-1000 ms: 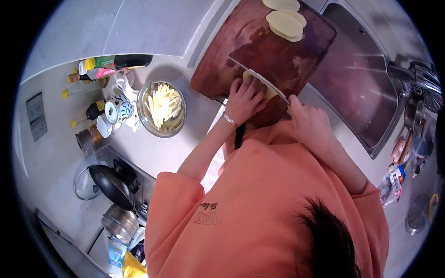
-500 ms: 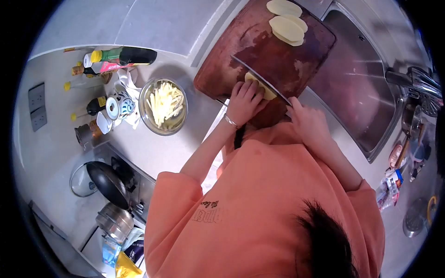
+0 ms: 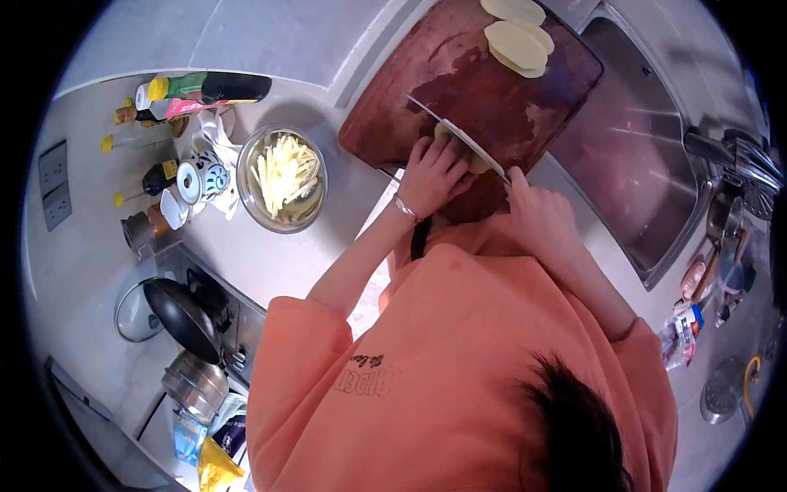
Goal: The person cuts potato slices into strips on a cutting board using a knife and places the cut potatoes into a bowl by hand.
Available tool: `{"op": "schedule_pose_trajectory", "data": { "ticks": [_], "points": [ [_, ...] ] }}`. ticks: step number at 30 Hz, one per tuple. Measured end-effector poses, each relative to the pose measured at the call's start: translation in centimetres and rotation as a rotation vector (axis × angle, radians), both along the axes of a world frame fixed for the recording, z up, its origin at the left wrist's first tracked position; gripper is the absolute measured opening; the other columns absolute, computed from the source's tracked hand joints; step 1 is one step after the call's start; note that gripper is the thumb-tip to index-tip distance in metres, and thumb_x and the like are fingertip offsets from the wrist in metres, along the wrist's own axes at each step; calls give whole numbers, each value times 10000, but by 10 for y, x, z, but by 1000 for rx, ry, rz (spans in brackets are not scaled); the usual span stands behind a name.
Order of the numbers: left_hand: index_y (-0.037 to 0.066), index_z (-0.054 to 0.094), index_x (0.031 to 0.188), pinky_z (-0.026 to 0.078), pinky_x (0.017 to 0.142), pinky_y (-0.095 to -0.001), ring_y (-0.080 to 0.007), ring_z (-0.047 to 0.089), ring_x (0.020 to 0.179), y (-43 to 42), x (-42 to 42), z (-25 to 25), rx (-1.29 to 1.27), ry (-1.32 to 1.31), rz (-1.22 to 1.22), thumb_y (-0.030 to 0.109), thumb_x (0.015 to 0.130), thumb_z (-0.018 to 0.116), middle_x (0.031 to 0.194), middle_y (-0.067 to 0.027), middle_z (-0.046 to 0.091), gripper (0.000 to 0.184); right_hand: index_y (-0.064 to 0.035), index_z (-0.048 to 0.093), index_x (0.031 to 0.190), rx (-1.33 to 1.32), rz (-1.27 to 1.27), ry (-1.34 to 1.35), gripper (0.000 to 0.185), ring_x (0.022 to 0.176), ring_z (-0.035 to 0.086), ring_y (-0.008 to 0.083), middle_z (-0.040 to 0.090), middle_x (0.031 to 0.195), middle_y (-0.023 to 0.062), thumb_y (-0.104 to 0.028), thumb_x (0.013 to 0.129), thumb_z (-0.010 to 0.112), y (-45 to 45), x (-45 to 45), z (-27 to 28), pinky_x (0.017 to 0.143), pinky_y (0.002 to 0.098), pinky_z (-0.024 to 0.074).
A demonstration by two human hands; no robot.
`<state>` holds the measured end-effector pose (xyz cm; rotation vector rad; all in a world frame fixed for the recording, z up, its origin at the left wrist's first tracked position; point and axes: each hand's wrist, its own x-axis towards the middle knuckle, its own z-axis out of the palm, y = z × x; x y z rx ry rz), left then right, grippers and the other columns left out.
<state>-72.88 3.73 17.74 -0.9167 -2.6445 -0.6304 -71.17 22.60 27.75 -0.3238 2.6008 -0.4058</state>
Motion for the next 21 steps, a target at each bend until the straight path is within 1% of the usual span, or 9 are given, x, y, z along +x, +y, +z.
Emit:
{"op": "schedule_pose_trajectory", "data": {
  "ticks": [1, 3, 4, 6, 10, 12, 14, 19, 21],
  "points": [
    [110, 565, 911, 386, 882, -417, -257, 507, 1027, 0, 0, 0, -3, 1, 3, 290, 712, 672, 1078, -89, 546, 289, -54, 453, 976, 2, -1, 2, 179, 574, 605, 340, 595, 651, 167, -112, 815, 501, -1, -1, -5, 507, 443, 482],
    [107, 563, 925, 387, 882, -413, -255, 506, 1026, 1, -1, -1, -7, 9, 7, 287, 706, 676, 1079, -90, 544, 305, -52, 453, 940, -69, -52, 145, 138, 561, 592, 354, 585, 623, 170, -163, 867, 487, -2, -3, -13, 496, 457, 467],
    [94, 569, 954, 387, 895, -423, -273, 505, 1041, 0, -1, -1, 3, 8, 1, 290, 697, 683, 1085, -105, 545, 342, -52, 453, 940, -71, -51, 151, 138, 561, 592, 354, 585, 623, 170, -163, 867, 487, -2, -7, -16, 496, 457, 467],
    [81, 575, 983, 387, 908, -433, -290, 504, 1057, 0, 3, -2, 14, 4, -4, 293, 688, 690, 1091, -120, 546, 381, -49, 452, 934, -235, -179, 140, 159, 559, 579, 377, 578, 615, 183, -204, 900, 465, 5, -11, -20, 489, 471, 452],
    [61, 576, 996, 400, 903, -412, -271, 517, 1044, 0, 5, -6, -4, 30, 31, 287, 707, 685, 1092, -114, 552, 382, -51, 445, 939, -171, -136, 111, 156, 561, 573, 386, 571, 609, 195, -198, 894, 470, 13, -6, -7, 489, 480, 444],
    [59, 579, 999, 402, 902, -409, -268, 520, 1039, 2, 7, -7, 8, 20, 34, 287, 715, 684, 1088, -112, 555, 379, -60, 441, 951, -98, -22, 99, 154, 557, 573, 386, 575, 615, 189, -200, 893, 468, 13, -1, 7, 495, 479, 452],
    [66, 563, 974, 393, 897, -380, -241, 505, 1021, 1, 4, -4, -11, 67, 32, 277, 732, 661, 1085, -87, 541, 336, -51, 456, 973, -103, -16, 98, 157, 558, 565, 385, 571, 617, 185, -181, 889, 481, 11, 2, 9, 495, 480, 440],
    [64, 569, 975, 392, 900, -387, -242, 504, 1020, 0, 3, -3, -5, 50, 16, 269, 734, 657, 1084, -86, 543, 328, -42, 468, 992, -76, 8, 92, 162, 559, 559, 381, 574, 640, 179, -158, 881, 491, 9, 6, 8, 495, 473, 436],
    [63, 571, 980, 392, 901, -389, -242, 504, 1021, 0, 3, -4, -12, 40, 10, 266, 733, 657, 1084, -86, 543, 331, -39, 456, 996, -130, 5, 116, 187, 556, 564, 379, 577, 646, 183, -173, 873, 503, 12, 8, 6, 489, 472, 440]
  ]
}}
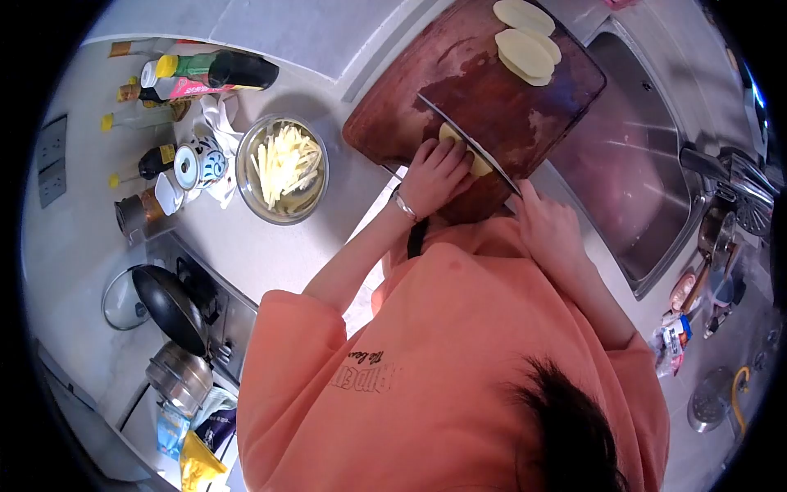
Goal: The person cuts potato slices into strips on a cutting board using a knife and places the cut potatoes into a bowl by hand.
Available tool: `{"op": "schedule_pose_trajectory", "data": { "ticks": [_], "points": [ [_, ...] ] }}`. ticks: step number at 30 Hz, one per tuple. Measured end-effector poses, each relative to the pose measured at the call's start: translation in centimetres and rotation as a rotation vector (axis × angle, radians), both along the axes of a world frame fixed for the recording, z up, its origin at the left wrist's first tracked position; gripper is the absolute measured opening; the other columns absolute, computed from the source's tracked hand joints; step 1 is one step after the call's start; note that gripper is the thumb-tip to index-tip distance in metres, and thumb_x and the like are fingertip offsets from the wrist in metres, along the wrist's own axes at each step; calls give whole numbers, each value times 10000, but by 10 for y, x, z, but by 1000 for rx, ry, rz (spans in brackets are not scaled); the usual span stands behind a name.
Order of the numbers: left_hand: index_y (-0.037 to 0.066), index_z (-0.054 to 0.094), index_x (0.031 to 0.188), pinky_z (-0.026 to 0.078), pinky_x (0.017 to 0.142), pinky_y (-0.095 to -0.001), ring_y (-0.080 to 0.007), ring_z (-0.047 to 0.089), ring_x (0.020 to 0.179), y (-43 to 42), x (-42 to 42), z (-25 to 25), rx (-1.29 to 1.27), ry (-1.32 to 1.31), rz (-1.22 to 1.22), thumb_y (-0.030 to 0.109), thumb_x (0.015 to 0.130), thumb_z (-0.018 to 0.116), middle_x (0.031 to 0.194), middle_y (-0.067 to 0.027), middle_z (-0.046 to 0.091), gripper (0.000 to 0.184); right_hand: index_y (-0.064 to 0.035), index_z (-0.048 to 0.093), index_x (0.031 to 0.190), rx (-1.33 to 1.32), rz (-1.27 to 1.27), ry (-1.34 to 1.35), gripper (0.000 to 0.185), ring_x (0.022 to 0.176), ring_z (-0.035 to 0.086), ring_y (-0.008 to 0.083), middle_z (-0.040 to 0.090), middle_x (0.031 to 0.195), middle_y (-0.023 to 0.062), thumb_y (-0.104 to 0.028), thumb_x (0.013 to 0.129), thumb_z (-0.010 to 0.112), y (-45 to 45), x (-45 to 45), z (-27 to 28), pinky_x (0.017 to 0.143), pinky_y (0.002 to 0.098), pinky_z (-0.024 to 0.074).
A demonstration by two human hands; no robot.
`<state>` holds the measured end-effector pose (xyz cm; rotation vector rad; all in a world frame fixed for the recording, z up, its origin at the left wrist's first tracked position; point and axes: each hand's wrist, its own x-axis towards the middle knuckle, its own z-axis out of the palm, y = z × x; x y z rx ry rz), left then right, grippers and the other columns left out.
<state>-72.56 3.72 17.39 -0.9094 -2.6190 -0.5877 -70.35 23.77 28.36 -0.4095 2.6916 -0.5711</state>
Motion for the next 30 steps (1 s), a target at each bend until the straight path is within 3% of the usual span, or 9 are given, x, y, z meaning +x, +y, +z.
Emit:
{"op": "schedule_pose_trajectory", "data": {
  "ticks": [6, 10, 16, 19, 21, 30],
  "points": [
    [67, 580, 979, 402, 887, -390, -243, 516, 1003, -1, -1, -2, 38, -8, -12, 260, 731, 659, 1069, -83, 555, 324, -54, 435, 948, 60, 26, -94, 201, 568, 598, 364, 597, 657, 178, -194, 833, 520, -4, -2, 10, 476, 458, 477],
    [70, 582, 955, 405, 881, -391, -238, 521, 999, 0, -1, -2, 48, -1, -7, 262, 726, 663, 1063, -77, 561, 309, -37, 445, 945, 121, 12, -70, 192, 565, 600, 354, 601, 656, 177, -192, 851, 507, -15, -11, -17, 463, 456, 473],
    [62, 584, 957, 400, 898, -399, -248, 524, 1012, 0, 1, -4, 62, -4, 1, 266, 715, 680, 1058, -88, 563, 331, -42, 448, 939, -21, -92, 34, 164, 570, 582, 388, 600, 641, 176, -197, 890, 473, -10, -13, -29, 498, 486, 461],
    [56, 587, 957, 396, 913, -412, -259, 527, 1029, -3, 1, -6, 68, -9, 3, 273, 707, 695, 1056, -102, 564, 348, -25, 489, 979, -91, -102, 49, 178, 553, 557, 378, 553, 591, 195, -174, 882, 500, -7, -9, -21, 475, 484, 403],
    [52, 588, 960, 399, 911, -413, -260, 528, 1029, -3, 3, -7, 72, -11, -3, 268, 706, 697, 1059, -105, 563, 350, -66, 448, 918, -7, -31, 7, 149, 562, 575, 389, 593, 634, 167, -207, 886, 484, -7, -5, -6, 505, 483, 461],
    [51, 583, 939, 404, 886, -386, -246, 521, 1005, -3, 1, -2, 80, 8, -7, 244, 741, 658, 1061, -96, 559, 287, -52, 452, 966, 90, 38, -12, 210, 536, 589, 361, 590, 621, 167, -221, 863, 521, -11, 3, 1, 452, 450, 471]
  ]
}}
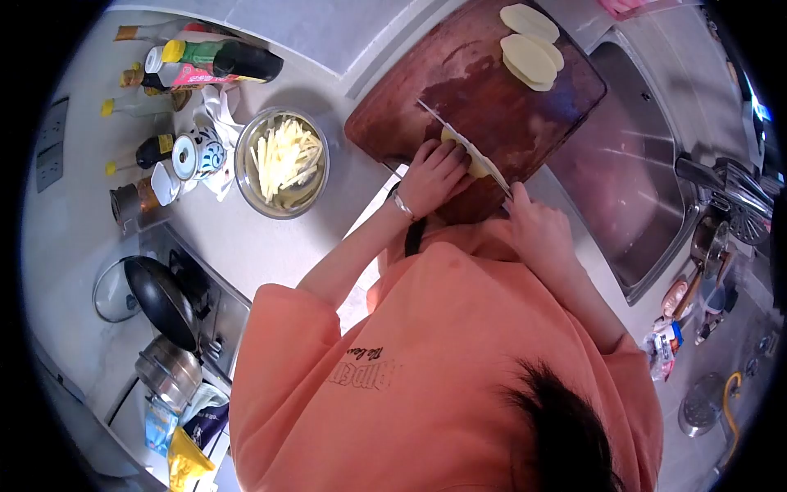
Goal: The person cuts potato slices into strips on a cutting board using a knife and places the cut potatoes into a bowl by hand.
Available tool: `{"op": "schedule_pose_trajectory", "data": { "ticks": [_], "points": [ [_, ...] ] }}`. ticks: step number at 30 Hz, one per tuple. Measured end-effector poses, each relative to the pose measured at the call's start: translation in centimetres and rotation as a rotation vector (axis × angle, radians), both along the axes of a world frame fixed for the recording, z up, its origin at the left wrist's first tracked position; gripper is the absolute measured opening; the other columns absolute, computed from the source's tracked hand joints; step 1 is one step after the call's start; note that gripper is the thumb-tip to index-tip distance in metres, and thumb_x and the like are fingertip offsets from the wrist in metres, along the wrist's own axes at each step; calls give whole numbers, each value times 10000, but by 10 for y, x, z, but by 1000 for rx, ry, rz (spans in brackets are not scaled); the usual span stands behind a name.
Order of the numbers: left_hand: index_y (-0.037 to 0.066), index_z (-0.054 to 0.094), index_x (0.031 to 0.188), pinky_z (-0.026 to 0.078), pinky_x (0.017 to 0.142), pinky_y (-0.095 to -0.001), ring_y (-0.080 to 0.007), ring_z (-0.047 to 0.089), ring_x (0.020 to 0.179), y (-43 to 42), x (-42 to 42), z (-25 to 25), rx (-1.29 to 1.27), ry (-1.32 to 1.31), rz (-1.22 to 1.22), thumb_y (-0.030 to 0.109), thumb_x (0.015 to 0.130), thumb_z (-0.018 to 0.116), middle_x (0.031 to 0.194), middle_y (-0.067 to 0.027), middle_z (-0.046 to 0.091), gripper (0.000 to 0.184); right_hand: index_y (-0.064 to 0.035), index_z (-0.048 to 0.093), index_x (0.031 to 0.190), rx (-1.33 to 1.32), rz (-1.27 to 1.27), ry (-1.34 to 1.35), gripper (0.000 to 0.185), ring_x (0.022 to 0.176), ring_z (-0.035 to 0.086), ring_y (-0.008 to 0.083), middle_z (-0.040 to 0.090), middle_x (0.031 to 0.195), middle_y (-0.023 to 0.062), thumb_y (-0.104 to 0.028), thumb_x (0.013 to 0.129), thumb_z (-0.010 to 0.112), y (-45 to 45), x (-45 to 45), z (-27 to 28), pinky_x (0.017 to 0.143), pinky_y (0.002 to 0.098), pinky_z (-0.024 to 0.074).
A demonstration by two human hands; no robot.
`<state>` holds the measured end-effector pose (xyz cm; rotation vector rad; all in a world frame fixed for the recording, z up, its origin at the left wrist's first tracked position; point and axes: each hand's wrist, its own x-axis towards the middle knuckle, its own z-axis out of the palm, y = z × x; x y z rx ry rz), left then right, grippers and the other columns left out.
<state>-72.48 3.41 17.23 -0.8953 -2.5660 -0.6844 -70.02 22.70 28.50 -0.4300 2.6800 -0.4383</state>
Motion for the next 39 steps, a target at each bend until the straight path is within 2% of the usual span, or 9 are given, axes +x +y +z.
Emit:
{"op": "schedule_pose_trajectory", "data": {
  "ticks": [4, 9, 16, 18, 21, 24, 28, 36, 39],
  "points": [
    [55, 583, 920, 405, 885, -387, -244, 523, 1007, -1, 0, 1, -1, -17, -17, 235, 739, 658, 1052, -94, 562, 266, -40, 458, 963, 43, -34, -9, 220, 525, 571, 367, 568, 579, 174, -226, 866, 522, -9, -7, -25, 459, 460, 444],
    [61, 600, 920, 403, 918, -396, -263, 517, 1045, -1, 2, -5, -20, -1, -10, 235, 726, 678, 1062, -90, 567, 273, -36, 453, 966, -234, -173, 94, 191, 533, 564, 378, 558, 571, 189, -195, 876, 507, 0, -22, -38, 464, 483, 419],
    [55, 599, 906, 431, 887, -389, -265, 530, 1017, -1, 4, -5, 6, 7, -24, 205, 709, 694, 1035, -93, 572, 265, -47, 449, 961, -43, -38, 23, 179, 532, 558, 386, 564, 588, 178, -200, 883, 501, 2, -3, -8, 454, 476, 416],
    [53, 600, 909, 431, 887, -392, -265, 529, 1019, -2, 3, -5, 13, -2, -20, 204, 712, 692, 1030, -94, 574, 265, -58, 462, 1002, -32, -42, -5, 189, 532, 584, 362, 585, 610, 175, -190, 872, 495, 1, -1, -6, 483, 470, 472],
    [51, 589, 888, 427, 864, -377, -241, 531, 983, -1, 3, -4, 17, 25, -22, 195, 710, 665, 1041, -92, 567, 241, -47, 447, 1033, 54, 16, -7, 212, 530, 590, 356, 587, 617, 180, -168, 865, 490, -4, 2, -2, 478, 457, 481],
    [51, 589, 885, 423, 869, -379, -243, 529, 991, -2, 4, -3, 23, 9, -28, 195, 714, 662, 1042, -93, 567, 235, -44, 453, 949, 34, 15, 41, 199, 516, 591, 327, 576, 586, 147, -212, 864, 519, -6, 3, -8, 460, 432, 475],
    [52, 595, 910, 414, 895, -393, -262, 524, 1016, -2, 4, -4, 24, -13, -17, 213, 730, 662, 1041, -99, 570, 250, -34, 438, 1016, 63, -58, -43, 191, 560, 609, 343, 585, 583, 177, -139, 861, 477, -19, -11, -15, 493, 448, 490],
    [40, 585, 924, 418, 896, -388, -256, 523, 1012, -3, 5, -6, 61, 3, -20, 175, 729, 639, 1051, -106, 553, 244, -41, 464, 943, -209, -112, 79, 165, 561, 589, 373, 582, 592, 182, -192, 878, 488, -5, -25, -30, 493, 458, 465],
    [31, 586, 935, 419, 903, -388, -259, 518, 1022, -3, 9, -9, 95, 18, -17, 155, 728, 630, 1053, -107, 551, 245, -56, 466, 924, -75, -51, 86, 164, 552, 587, 372, 579, 591, 178, -203, 868, 514, -4, -13, -13, 487, 461, 466]
  ]
}}
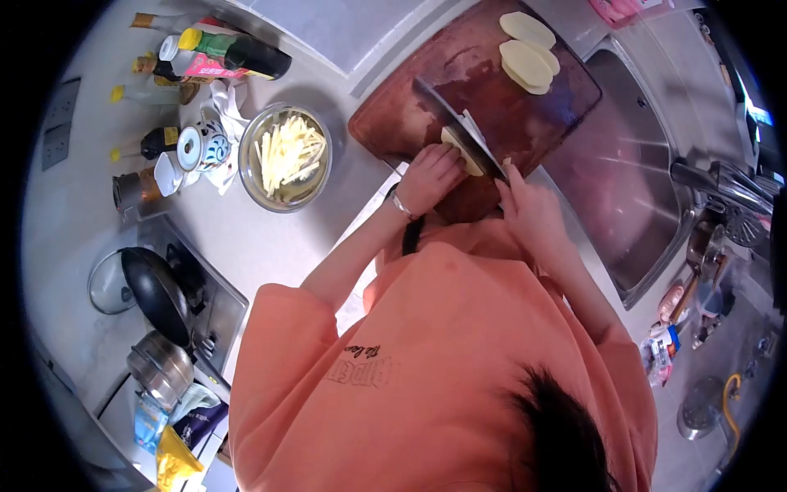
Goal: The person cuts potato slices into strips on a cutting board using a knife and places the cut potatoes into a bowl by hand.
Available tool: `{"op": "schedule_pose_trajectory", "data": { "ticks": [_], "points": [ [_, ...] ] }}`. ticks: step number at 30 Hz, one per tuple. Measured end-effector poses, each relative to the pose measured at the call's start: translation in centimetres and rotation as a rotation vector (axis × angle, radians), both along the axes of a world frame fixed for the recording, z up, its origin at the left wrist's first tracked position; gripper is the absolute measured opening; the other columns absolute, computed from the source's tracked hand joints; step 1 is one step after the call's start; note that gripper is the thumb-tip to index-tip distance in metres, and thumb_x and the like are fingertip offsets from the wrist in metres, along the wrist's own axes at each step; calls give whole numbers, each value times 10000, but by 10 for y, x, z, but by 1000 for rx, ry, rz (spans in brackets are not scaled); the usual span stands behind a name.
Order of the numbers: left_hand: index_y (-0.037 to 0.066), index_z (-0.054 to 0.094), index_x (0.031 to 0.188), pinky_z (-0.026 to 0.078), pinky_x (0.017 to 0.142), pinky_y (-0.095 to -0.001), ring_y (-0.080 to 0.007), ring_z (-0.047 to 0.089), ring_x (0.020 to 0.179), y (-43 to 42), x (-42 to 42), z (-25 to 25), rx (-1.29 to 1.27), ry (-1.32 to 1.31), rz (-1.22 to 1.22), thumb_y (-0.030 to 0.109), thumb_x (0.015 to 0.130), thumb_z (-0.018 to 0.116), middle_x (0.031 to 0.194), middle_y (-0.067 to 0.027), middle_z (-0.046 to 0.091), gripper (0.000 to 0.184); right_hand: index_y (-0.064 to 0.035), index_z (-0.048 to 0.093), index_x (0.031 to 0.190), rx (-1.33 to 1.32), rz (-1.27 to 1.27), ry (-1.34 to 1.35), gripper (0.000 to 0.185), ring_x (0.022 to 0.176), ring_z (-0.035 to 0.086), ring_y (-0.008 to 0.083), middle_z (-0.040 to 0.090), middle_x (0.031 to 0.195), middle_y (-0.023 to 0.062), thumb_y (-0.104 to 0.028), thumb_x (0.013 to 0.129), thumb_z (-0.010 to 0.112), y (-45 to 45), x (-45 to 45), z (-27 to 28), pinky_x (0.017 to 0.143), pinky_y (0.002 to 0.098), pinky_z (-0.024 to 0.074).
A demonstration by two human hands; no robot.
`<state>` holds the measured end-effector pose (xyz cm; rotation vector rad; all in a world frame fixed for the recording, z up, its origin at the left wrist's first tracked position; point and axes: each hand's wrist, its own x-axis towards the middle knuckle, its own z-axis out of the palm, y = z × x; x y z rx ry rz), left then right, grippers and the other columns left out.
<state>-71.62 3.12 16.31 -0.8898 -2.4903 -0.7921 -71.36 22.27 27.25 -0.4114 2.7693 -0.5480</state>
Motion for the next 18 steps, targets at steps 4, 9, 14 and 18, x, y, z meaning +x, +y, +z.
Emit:
{"op": "schedule_pose_trajectory", "data": {
  "ticks": [4, 9, 14, 18],
  "points": [
    [25, 588, 943, 419, 905, -388, -262, 516, 1026, -1, -2, 0, -19, -26, -14, 141, 726, 621, 1055, -109, 554, 249, 5, 494, 1067, 9, 33, -34, 272, 514, 551, 377, 550, 556, 193, -175, 864, 517, -5, 5, 14, 467, 474, 430],
    [25, 586, 928, 413, 910, -387, -263, 512, 1034, -1, -1, 2, -29, -14, -12, 144, 734, 597, 1078, -110, 552, 228, -54, 456, 922, 100, 94, -26, 111, 522, 600, 333, 578, 568, 143, -148, 865, 472, -7, 7, 15, 465, 439, 484],
    [21, 581, 919, 402, 922, -388, -270, 507, 1049, -2, -1, 3, -30, -57, -24, 124, 732, 551, 1091, -119, 548, 216, -51, 462, 948, 64, 47, -8, 126, 527, 605, 330, 585, 576, 148, -139, 860, 478, -14, 5, -8, 464, 434, 486],
    [20, 575, 920, 403, 926, -389, -278, 509, 1050, -3, 3, -2, -44, -62, -30, 120, 729, 539, 1098, -126, 547, 218, -40, 467, 988, -6, 5, 14, 172, 550, 606, 342, 591, 589, 163, -163, 868, 479, -13, 5, -18, 486, 437, 490]
  ]
}}
